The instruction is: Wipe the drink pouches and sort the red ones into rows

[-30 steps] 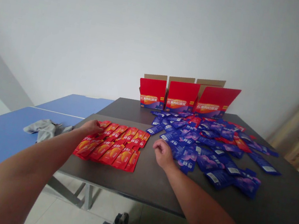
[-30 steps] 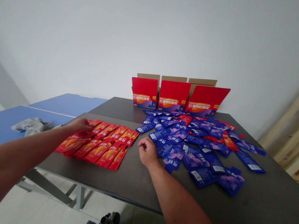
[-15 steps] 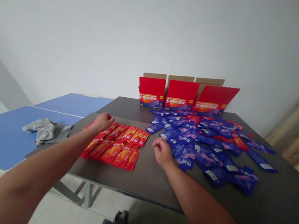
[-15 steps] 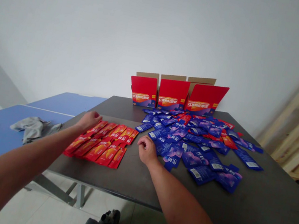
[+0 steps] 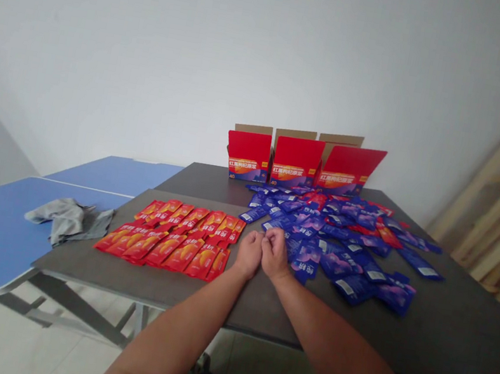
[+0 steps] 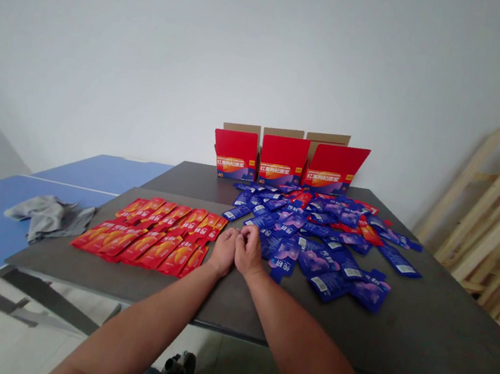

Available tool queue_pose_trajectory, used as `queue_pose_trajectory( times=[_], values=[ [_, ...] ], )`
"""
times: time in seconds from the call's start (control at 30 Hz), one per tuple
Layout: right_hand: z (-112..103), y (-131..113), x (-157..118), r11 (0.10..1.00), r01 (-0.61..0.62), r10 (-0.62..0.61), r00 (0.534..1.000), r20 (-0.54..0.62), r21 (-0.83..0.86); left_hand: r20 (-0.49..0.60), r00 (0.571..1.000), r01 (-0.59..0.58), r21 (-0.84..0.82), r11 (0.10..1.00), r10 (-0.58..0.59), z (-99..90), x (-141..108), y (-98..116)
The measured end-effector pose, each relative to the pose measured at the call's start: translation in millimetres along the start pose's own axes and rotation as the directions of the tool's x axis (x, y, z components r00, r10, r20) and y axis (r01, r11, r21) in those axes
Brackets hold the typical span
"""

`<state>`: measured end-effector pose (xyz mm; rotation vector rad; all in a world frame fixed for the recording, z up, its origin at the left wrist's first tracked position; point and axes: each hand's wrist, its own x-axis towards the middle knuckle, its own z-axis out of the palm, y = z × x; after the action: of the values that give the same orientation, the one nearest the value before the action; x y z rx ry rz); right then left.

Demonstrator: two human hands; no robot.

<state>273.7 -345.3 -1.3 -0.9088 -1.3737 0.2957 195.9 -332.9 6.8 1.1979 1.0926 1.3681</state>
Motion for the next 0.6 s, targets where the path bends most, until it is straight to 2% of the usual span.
queue_pose_trajectory(
  times=[0.2, 0.3, 0.37, 0.43, 0.5, 0.57, 0.6],
  values=[
    [0, 0, 2, 0.998, -0.049, 0.048, 0.999, -0.025, -0.032, 0.104, 0.992, -0.088, 0.183, 0.979, 0.07, -4.4, 5, -5],
    [-3, -3, 8, 0.996, -0.093, 0.093, 0.995, -0.035, -0.009, 0.203, 0.975, -0.148, 0.3, 0.942, 0.089, -2.5, 3, -1],
    [-11, -3, 20, 0.988, -0.148, 0.151, 0.985, -0.087, 0.045, 0.221, 0.972, -0.167, 0.394, 0.904, 0.083, -1.0, 1, 1],
    [-26, 0, 38, 0.97, -0.218, 0.236, 0.948, -0.213, 0.108, 0.221, 0.973, -0.171, 0.472, 0.865, 0.071, 0.3, -1, 3],
    [-51, 9, 63, 0.944, -0.304, 0.329, 0.871, -0.366, 0.124, 0.231, 0.971, -0.172, 0.515, 0.84, 0.057, 1.3, -3, 4],
    [-86, 22, 89, 0.904, -0.427, 0.384, 0.787, -0.483, 0.024, 0.243, 0.969, -0.178, 0.533, 0.827, 0.052, 2.0, -4, 5],
    [-106, 29, 102, 0.865, -0.492, 0.374, 0.761, -0.53, -0.096, 0.244, 0.968, -0.18, 0.537, 0.824, 0.052, 2.3, -5, 5]
  ],
)
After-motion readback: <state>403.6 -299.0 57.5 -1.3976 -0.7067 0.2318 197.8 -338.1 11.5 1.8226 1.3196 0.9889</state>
